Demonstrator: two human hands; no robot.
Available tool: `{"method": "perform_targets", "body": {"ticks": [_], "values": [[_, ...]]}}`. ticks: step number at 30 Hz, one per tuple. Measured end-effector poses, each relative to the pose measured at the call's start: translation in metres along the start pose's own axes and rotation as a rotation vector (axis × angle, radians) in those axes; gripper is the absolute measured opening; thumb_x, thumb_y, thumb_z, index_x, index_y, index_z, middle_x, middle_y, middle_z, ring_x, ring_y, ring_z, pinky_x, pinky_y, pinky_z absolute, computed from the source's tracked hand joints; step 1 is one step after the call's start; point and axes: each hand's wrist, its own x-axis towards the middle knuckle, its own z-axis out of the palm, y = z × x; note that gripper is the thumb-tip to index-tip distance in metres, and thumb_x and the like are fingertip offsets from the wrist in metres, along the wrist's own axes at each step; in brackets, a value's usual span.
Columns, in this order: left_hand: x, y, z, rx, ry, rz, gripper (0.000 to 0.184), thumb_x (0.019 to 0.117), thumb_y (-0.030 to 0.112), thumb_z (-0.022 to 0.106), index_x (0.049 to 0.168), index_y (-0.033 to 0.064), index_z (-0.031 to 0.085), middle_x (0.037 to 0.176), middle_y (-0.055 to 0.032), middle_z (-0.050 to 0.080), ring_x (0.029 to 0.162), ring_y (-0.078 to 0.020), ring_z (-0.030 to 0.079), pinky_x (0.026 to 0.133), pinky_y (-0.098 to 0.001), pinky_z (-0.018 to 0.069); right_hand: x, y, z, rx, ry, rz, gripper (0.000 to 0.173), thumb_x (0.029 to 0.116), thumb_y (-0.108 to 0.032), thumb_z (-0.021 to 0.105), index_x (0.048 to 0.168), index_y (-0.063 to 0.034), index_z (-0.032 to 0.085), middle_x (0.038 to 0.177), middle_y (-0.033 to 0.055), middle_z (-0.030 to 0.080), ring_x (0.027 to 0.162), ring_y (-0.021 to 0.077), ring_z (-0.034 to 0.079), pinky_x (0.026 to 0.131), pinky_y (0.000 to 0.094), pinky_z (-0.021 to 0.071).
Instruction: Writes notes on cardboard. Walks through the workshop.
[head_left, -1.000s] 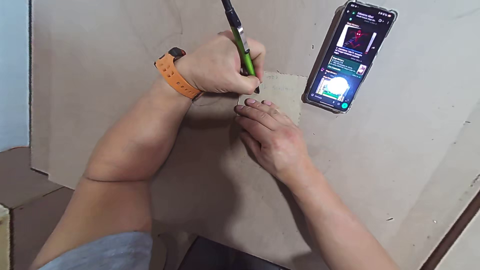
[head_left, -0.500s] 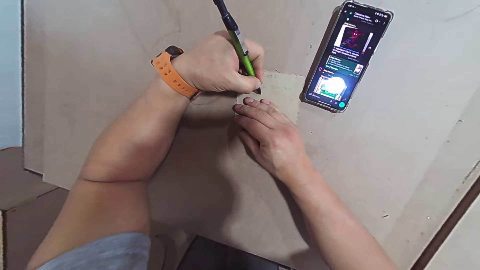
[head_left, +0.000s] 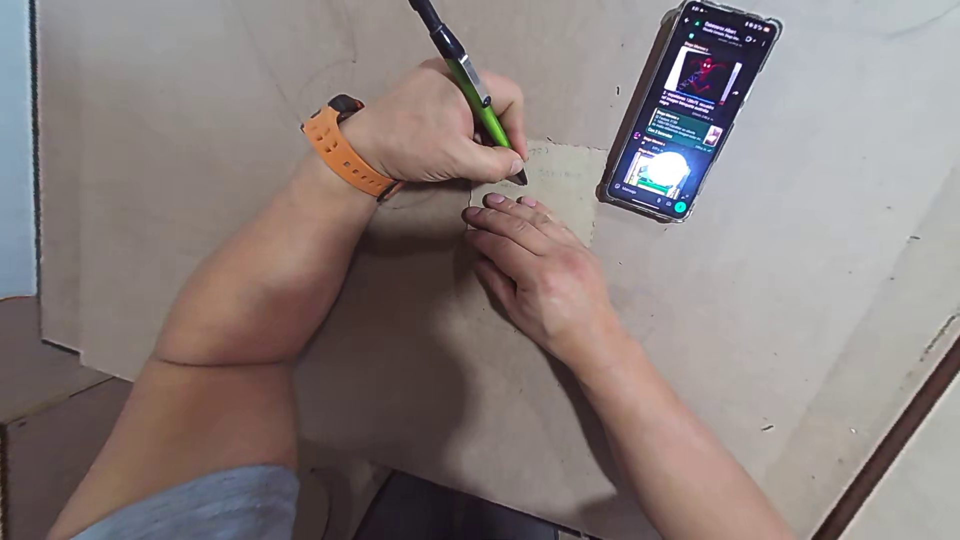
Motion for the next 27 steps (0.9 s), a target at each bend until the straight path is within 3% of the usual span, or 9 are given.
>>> {"method": "perform_targets", "body": {"ticks": [12, 27], "values": [[-0.0014, 0.0024, 0.0055, 0.047, 0.04, -0.02, 0.005, 0.0833, 0.021, 0.073, 0.087, 0.0175, 0.073, 0.072, 0.0087, 0.067, 0.059, 0.0004, 0.059, 0.05, -0.0199, 0.0477, -0.0008, 0.0006, 0.0005, 0.013, -0.009, 0.004, 0.022, 0.1035, -0.022, 0.059, 0.113, -0.0133, 0.077, 0.135, -0.0011, 0.069, 0.139, 0.0153, 0.054, 0.122, 0.0388, 0.0401], [-0.0003, 0.0039, 0.0043, 0.011, 0.005, -0.021, 0.008, 0.0862, 0.023, 0.076, 0.091, 0.0168, 0.075, 0.076, 0.0083, 0.071, 0.066, -0.0001, 0.066, 0.057, -0.0195, 0.0551, -0.0003, 0.0004, 0.0009, 0.032, -0.005, 0.006, 0.021, 0.1031, -0.021, 0.06, 0.112, -0.0132, 0.077, 0.134, -0.0008, 0.069, 0.139, 0.016, 0.054, 0.122, 0.0386, 0.0391]]}}
